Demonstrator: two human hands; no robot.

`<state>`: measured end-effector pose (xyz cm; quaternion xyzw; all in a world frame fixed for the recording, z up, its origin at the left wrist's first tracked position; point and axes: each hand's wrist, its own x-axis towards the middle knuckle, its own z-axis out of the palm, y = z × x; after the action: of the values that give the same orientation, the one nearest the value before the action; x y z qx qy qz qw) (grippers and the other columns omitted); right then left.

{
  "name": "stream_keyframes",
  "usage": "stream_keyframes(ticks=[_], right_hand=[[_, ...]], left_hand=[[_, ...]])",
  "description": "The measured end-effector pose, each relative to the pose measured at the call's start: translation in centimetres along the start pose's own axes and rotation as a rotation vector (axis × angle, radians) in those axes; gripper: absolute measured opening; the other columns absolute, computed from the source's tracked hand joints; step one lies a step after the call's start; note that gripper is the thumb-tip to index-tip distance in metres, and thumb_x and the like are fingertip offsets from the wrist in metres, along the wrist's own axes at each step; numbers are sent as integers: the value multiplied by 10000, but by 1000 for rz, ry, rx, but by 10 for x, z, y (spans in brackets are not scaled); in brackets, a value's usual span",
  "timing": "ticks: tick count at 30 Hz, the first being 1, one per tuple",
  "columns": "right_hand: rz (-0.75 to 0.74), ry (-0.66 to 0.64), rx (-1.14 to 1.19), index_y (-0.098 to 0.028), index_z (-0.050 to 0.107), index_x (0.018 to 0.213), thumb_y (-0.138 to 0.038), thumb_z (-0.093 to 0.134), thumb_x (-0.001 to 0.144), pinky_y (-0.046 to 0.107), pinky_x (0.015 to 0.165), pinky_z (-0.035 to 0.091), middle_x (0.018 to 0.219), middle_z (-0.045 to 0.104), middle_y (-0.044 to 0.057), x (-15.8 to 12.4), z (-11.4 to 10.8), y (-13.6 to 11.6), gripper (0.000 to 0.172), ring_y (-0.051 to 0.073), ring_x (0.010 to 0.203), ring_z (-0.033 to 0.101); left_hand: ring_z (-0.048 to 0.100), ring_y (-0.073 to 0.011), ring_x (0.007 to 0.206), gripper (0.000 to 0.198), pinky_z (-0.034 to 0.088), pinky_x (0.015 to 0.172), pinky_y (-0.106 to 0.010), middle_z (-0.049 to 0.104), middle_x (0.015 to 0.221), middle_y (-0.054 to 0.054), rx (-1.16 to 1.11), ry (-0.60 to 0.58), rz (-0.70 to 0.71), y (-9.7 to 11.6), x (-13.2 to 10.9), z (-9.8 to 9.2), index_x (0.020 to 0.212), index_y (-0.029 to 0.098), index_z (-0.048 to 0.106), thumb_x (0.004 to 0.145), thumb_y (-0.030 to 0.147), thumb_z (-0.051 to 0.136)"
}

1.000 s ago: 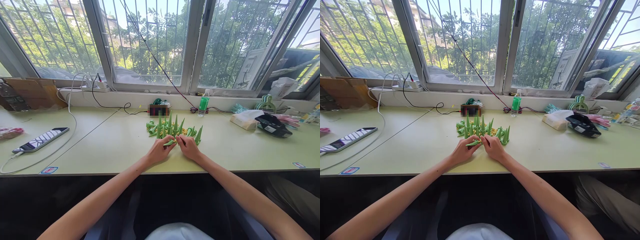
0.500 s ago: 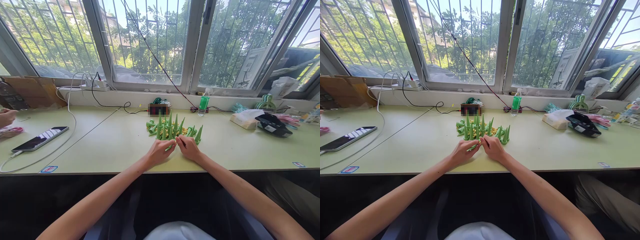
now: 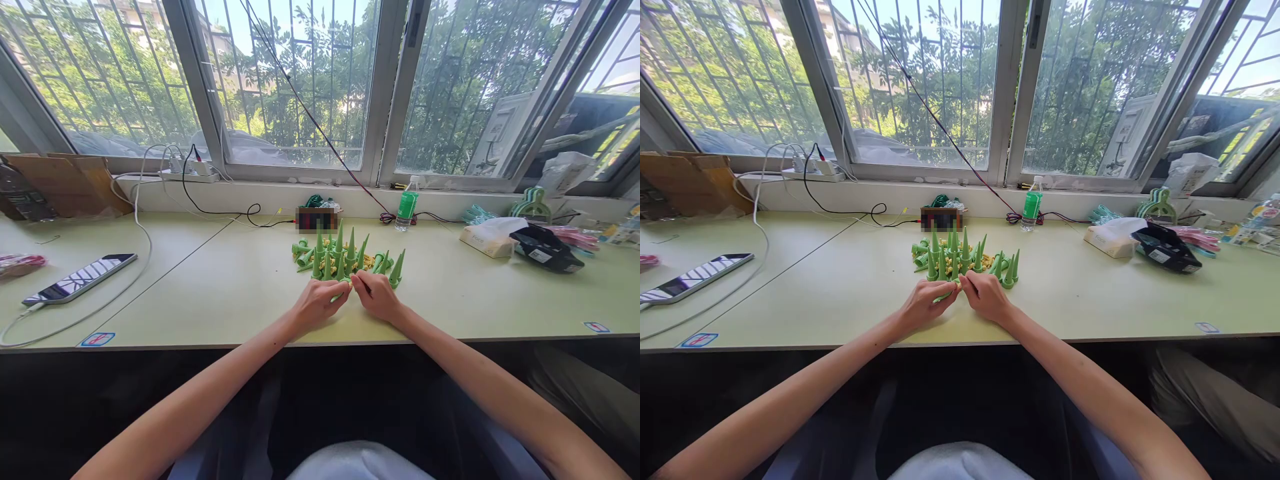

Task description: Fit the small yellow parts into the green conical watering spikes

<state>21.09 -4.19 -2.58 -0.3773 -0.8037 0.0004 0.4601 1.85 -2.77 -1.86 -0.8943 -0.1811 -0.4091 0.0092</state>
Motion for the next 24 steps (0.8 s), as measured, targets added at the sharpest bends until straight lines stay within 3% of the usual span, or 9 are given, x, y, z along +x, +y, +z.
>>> stream_keyframes(ticks=[13, 24], right_hand=[[28, -34, -38, -219, 316, 656, -354, 351, 1027, 260, 526, 248, 540, 383, -42, -2, 2, 3, 396, 105, 473, 314], [51, -73, -64, -208, 391, 629, -360, 348, 1033, 262, 532, 254, 532, 417, -28, -1, 3, 4, 434, 109, 479, 337]], left_hand=[[327, -73, 472, 259, 264, 484, -230, 437, 545, 52, 7, 20, 22, 0, 1, 2, 692, 183, 503, 950, 192, 490], [320, -76, 477, 273, 296, 499, -213, 467, 533, 46, -34, -55, -66, 3, 2, 0, 699, 176, 551, 953, 233, 469]])
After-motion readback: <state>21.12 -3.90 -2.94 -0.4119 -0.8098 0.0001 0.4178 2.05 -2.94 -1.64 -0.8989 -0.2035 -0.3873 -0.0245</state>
